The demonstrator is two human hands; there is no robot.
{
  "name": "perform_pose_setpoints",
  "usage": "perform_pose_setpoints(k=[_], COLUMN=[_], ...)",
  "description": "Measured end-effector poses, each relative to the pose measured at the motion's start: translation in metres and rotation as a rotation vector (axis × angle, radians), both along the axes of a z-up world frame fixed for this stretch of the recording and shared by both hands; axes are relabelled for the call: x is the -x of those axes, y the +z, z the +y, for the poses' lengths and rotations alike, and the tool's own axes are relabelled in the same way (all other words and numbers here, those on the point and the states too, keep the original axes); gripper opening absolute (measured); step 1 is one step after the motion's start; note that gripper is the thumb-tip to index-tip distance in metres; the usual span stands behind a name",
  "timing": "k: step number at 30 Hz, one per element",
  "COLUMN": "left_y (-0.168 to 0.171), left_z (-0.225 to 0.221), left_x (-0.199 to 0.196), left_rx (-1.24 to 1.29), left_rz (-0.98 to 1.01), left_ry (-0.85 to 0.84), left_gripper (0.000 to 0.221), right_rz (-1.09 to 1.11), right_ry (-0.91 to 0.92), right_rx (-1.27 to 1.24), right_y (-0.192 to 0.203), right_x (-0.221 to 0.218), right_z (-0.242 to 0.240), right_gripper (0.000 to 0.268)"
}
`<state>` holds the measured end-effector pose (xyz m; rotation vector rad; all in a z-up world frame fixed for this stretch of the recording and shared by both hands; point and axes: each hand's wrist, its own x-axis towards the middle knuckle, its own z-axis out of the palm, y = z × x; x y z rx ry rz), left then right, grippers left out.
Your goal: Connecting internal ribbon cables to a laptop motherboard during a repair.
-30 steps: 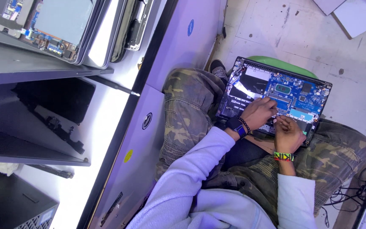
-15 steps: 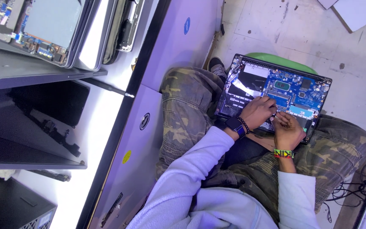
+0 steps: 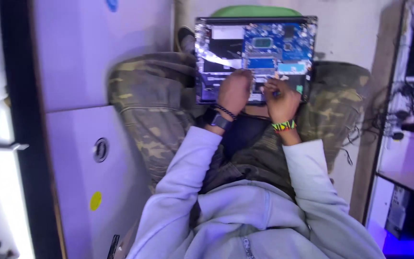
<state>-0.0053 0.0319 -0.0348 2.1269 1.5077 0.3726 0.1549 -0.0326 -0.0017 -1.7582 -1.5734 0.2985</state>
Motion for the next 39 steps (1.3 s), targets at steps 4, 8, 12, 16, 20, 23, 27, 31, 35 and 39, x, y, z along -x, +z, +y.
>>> perform_pose_setpoints(k=[4, 8, 12, 16, 20, 23, 27, 31, 35, 39], left_y=[0.013, 0.036, 0.049, 0.042, 0.041, 0.047, 0.051, 0.045, 0.051, 0.055], left_z=[-0.019, -0.022, -0.018, -0.016, -0.014, -0.015, -0.018, -0.018, -0.017, -0.016], left_x=[0.009, 0.004, 0.0, -0.002, -0.003, -0.005, -0.009, -0.007, -0.001, 0.001], left_rx=[0.156, 0.205, 0.278, 0.298, 0.351, 0.397, 0.421, 0.441, 0.497, 0.557], left_rz=[-0.061, -0.133, -0.193, -0.221, -0.276, -0.296, -0.251, -0.308, -0.326, -0.402], left_ry=[0.059, 0.099, 0.182, 0.205, 0.238, 0.288, 0.339, 0.354, 0.319, 0.337], left_gripper=[0.017, 0.02, 0.017, 0.018, 0.02, 0.021, 0.023, 0.022, 0.023, 0.021], right_rz=[0.172, 0.182, 0.145, 0.123, 0.27, 0.335, 0.359, 0.4, 0.44, 0.492], right_ry=[-0.07, -0.085, -0.075, -0.059, -0.062, -0.101, -0.154, -0.174, -0.171, -0.156], right_rx=[0.076, 0.107, 0.078, 0.066, 0.128, 0.17, 0.189, 0.2, 0.195, 0.195], right_y=[-0.011, -0.007, 0.0, -0.003, 0.001, 0.003, -0.003, -0.004, -0.005, -0.005], right_x=[-0.002, 0.001, 0.002, 0.002, 0.004, 0.005, 0.006, 0.007, 0.005, 0.004], right_z=[0.0, 0.0, -0.001, -0.003, 0.0, 0.002, 0.003, 0.007, 0.009, 0.009], right_gripper=[0.026, 0.027, 0.023, 0.021, 0.022, 0.024, 0.023, 0.023, 0.023, 0.023])
